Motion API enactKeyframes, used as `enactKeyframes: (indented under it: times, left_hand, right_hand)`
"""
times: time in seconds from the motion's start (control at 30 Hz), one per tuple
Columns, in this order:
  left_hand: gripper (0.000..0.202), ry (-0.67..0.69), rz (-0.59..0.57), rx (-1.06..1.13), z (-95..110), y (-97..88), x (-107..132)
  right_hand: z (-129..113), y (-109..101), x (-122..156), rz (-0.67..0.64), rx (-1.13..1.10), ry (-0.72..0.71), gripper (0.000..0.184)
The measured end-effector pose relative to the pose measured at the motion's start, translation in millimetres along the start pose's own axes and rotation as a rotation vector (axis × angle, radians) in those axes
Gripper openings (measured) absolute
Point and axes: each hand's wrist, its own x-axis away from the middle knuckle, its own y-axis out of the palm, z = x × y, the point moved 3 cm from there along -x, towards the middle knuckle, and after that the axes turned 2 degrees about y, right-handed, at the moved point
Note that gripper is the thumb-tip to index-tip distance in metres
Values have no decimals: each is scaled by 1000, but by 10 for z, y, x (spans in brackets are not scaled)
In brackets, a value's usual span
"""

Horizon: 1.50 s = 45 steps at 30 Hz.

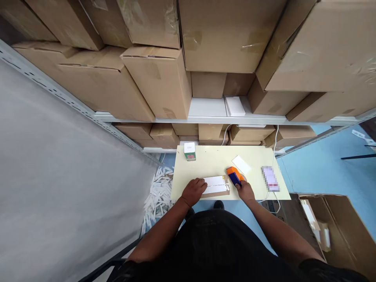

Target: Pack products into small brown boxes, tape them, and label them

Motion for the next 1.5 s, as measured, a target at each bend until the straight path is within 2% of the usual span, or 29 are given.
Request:
enactKeyframes:
  times: [0.1, 0.17, 0.23, 0.37, 0.47, 0.6, 0.67, 0.77, 0.83, 1.07, 1.33, 1.4, 1.5]
  left_hand:
    - [23, -67, -22, -52, 21, -2, 28]
    - [25, -119, 22, -24, 18, -6, 54]
    - [28, -115, 63, 8, 30, -1, 83]
    - [29, -131, 95, 42, 73, 33, 113]
    - [27, -227, 59, 142, 87, 29, 77]
    - [26, -412, 90, 483, 18, -81, 11]
    - [34, -519, 119, 737, -48, -126, 11]
    - [53, -702, 144, 1091, -110, -126, 55]
    - [59, -754, 159, 1219, -92, -115, 78]
    - [55, -696, 256, 1499, 77, -146, 40]
    - [40, -742, 267, 1719, 159, -95, -11]
    - [39, -759, 274, 1623, 158, -110, -10]
    - [38, -800, 285, 1313, 115, -154, 27]
  right_hand:
    - [149, -166, 77, 5, -163, 29, 41]
    - [211, -309, 147, 39, -313, 52, 41]
    - [204, -465, 222, 67, -448, 88, 41]
    - [-70, -796, 335, 75, -700, 94, 45]
    - [-466, -961, 349, -64, -796, -43, 54]
    - [-973, -936, 315, -405, -668, -232, 54]
    - [-1137, -889, 287, -487, -585, -297, 53]
    - [-1276, -855, 235, -490, -512, -367, 52]
    - [-1322, -845, 208, -492, -485, -395, 52]
    - [-1380, -794, 170, -576, -448, -438, 52]
    - [-1368, -777, 154, -531, -443, -464, 54]
    - [-1377, -790, 164, -524, -434, -462, 54]
    - [-1430, -875, 198, -522, -376, -442, 53]
